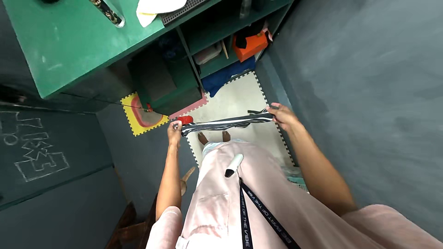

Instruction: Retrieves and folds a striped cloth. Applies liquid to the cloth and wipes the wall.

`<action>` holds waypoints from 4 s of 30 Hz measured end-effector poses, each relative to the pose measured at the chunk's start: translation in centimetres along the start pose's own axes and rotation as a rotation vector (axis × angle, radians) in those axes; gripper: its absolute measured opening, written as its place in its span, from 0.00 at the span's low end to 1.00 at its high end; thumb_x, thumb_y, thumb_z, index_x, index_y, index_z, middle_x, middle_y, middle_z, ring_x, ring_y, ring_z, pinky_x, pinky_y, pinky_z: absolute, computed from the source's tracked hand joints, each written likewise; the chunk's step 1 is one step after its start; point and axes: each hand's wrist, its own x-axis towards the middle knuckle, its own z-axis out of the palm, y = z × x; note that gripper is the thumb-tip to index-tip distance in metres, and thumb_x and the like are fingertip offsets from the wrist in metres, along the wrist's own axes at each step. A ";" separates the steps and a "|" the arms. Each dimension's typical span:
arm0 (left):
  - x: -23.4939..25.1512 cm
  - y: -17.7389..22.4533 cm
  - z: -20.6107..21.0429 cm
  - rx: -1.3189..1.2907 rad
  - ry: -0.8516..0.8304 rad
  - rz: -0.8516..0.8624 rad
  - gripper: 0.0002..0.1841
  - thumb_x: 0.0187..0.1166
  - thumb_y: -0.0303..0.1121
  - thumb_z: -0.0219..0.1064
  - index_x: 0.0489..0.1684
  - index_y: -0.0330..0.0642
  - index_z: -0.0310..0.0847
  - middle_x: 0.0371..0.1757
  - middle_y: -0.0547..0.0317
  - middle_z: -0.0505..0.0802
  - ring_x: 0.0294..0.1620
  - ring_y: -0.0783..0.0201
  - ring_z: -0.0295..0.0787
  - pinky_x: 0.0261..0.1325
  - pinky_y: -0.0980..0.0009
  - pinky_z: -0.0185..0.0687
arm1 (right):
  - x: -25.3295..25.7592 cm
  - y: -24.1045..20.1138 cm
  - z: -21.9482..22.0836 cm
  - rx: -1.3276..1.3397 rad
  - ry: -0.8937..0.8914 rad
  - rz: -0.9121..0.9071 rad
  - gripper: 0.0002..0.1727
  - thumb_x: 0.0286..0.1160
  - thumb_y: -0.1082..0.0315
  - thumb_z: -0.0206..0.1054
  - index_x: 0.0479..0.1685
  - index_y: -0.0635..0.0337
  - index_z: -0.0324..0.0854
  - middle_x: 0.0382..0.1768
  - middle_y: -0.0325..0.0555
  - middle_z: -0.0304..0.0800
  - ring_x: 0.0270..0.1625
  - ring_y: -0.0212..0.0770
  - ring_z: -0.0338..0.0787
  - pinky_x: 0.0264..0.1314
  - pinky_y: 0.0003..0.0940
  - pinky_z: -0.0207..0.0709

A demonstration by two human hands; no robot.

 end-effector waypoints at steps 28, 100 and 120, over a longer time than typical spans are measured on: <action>0.3 8.6 -5.1 -0.205 0.118 0.444 0.13 0.76 0.27 0.74 0.57 0.40 0.89 0.41 0.58 0.92 0.34 0.68 0.84 0.41 0.70 0.84 | -0.5 -5.9 -2.2 0.094 0.030 -0.535 0.19 0.76 0.70 0.72 0.66 0.57 0.86 0.54 0.44 0.91 0.46 0.32 0.88 0.56 0.32 0.83; -7.3 -12.2 -3.3 0.321 -0.217 -0.006 0.16 0.78 0.29 0.69 0.62 0.36 0.86 0.59 0.45 0.92 0.56 0.58 0.91 0.65 0.60 0.86 | 2.1 10.6 -1.9 -0.676 -0.402 -0.084 0.19 0.77 0.59 0.74 0.59 0.63 0.88 0.55 0.63 0.91 0.59 0.59 0.89 0.70 0.63 0.76; -3.2 1.6 0.8 0.403 0.270 0.269 0.22 0.90 0.55 0.53 0.55 0.48 0.85 0.35 0.44 0.91 0.34 0.43 0.89 0.39 0.39 0.83 | 0.7 0.9 1.4 -0.351 -0.033 -0.297 0.30 0.81 0.33 0.58 0.50 0.49 0.89 0.40 0.53 0.89 0.37 0.49 0.86 0.39 0.56 0.79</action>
